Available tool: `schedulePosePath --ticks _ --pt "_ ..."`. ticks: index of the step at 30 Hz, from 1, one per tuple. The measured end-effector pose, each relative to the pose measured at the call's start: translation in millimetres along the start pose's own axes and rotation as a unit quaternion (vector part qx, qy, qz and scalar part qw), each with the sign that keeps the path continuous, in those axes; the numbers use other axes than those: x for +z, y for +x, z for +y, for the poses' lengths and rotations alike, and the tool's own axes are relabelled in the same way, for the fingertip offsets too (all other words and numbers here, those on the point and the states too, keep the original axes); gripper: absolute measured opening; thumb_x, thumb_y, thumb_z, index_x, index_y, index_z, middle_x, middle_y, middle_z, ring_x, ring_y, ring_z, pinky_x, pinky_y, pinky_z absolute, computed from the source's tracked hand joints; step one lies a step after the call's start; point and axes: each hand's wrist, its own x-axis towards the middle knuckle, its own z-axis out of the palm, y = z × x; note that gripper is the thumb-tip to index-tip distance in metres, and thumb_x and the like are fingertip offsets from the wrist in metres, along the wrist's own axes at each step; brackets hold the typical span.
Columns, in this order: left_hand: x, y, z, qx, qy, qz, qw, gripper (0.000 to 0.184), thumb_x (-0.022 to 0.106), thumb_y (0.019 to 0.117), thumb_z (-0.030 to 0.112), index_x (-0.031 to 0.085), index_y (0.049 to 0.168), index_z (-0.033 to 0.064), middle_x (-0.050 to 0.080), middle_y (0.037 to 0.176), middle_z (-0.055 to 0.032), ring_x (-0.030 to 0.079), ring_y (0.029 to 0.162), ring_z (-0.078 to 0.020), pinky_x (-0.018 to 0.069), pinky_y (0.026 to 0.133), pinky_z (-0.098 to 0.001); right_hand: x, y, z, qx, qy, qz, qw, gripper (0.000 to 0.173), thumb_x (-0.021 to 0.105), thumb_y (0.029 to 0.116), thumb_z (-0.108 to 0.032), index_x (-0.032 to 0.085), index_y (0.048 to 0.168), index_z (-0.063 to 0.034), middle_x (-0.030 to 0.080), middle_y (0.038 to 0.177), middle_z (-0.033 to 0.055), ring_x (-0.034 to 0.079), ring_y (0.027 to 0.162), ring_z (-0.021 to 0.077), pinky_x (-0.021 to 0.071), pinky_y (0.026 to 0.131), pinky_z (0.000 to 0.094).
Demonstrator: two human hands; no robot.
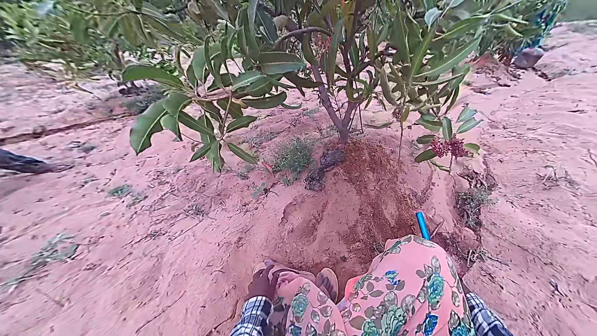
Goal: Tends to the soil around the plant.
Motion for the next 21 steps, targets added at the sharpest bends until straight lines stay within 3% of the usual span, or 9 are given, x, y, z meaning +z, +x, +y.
schedulePosePath --ticks 3,5,7,9,12,14,16,18,21 --pt "18 -8 -16 -0.029 0.052 -0.194 0.979 0.069 0.048 0.1074 0.051 0.037 0.159 0.0066 0.046 0.154 -0.0295 0.045 0.144 -0.0425 0.0333 0.120 -0.0563 -21 1 -48 0.211 0.046 -0.101 0.971 0.042 0.035 0.1129 -0.009 0.041 0.150 0.0092 0.047 0.154 0.0264 0.048 0.142 0.0236 0.0339 0.117 0.0305" --pt "37 -22 -14 -0.030 0.084 -0.229 0.969 0.071 0.039 0.1084 0.056 0.039 0.158 0.0046 0.051 0.151 -0.0277 0.048 0.144 -0.0402 0.0322 0.121 -0.0568 -20 10 -37 0.238 0.046 -0.129 0.961 0.043 0.033 0.1132 -0.010 0.039 0.153 0.0039 0.045 0.157 0.0215 0.045 0.143 0.0208 0.0316 0.119 0.0314" --pt "40 -28 -7 -0.047 0.098 -0.211 0.971 0.070 0.038 0.1078 0.058 0.042 0.157 0.0089 0.055 0.148 -0.0251 0.051 0.141 -0.0394 0.0350 0.119 -0.0581 1 23 12 0.151 0.035 -0.092 0.984 0.042 0.033 0.1138 -0.014 0.043 0.150 0.0060 0.052 0.150 0.0242 0.052 0.137 0.0195 0.0371 0.114 0.0253" --pt "42 -28 -4 -0.053 0.086 -0.206 0.973 0.069 0.040 0.1074 0.058 0.043 0.157 0.0093 0.055 0.148 -0.0250 0.051 0.141 -0.0394 0.0354 0.119 -0.0579 21 8 34 -0.049 0.042 0.057 0.996 0.044 0.035 0.1124 -0.014 0.052 0.134 0.0194 0.061 0.126 0.0378 0.064 0.120 0.0280 0.0440 0.103 0.0186" --pt "39 -29 -5 -0.045 0.071 -0.210 0.974 0.068 0.040 0.1074 0.058 0.044 0.156 0.0096 0.053 0.151 -0.0236 0.049 0.143 -0.0378 0.0337 0.120 -0.0573 -54 -43 -135 0.213 -0.001 -0.145 0.966 0.047 0.026 0.1133 -0.005 0.024 0.159 0.0074 0.029 0.166 0.0245 0.030 0.154 0.0219 0.0197 0.124 0.0283" --pt "36 -33 -6 -0.048 0.062 -0.211 0.974 0.068 0.041 0.1074 0.057 0.043 0.157 0.0098 0.052 0.152 -0.0235 0.048 0.144 -0.0377 0.0333 0.121 -0.0561 -54 -35 -151 0.222 -0.078 -0.145 0.961 0.046 0.028 0.1142 -0.009 0.029 0.159 0.0023 0.033 0.165 0.0188 0.033 0.152 0.0219 0.0238 0.123 0.0327" --pt "30 -37 2 -0.054 0.063 -0.212 0.974 0.069 0.041 0.1074 0.057 0.040 0.158 0.0103 0.051 0.152 -0.0233 0.047 0.144 -0.0374 0.0333 0.121 -0.0546 -5 36 -55 0.024 -0.071 0.046 0.996 0.033 0.049 0.1092 -0.016 0.062 0.122 0.0122 0.067 0.116 0.0312 0.065 0.108 0.0347 0.0481 0.097 0.0457" --pt "27 -40 6 -0.060 0.067 -0.215 0.972 0.071 0.041 0.1072 0.058 0.039 0.158 0.0086 0.050 0.153 -0.0240 0.047 0.144 -0.0376 0.0335 0.121 -0.0553 5 117 -12 -0.015 -0.018 0.004 1.000 0.036 0.062 0.1043 -0.027 0.065 0.103 0.0088 0.061 0.083 0.0193 0.056 0.075 0.0258 0.0454 0.075 0.0481" --pt "28 -36 4 -0.053 0.072 -0.222 0.971 0.073 0.039 0.1068 0.060 0.041 0.157 0.0063 0.050 0.153 -0.0237 0.047 0.144 -0.0372 0.0334 0.120 -0.0566 3 157 -65 -0.010 0.023 -0.101 0.995 0.029 0.064 0.1026 -0.033 0.056 0.090 -0.0075 0.043 0.056 -0.0055 0.040 0.044 0.0063 0.0379 0.046 0.0266"
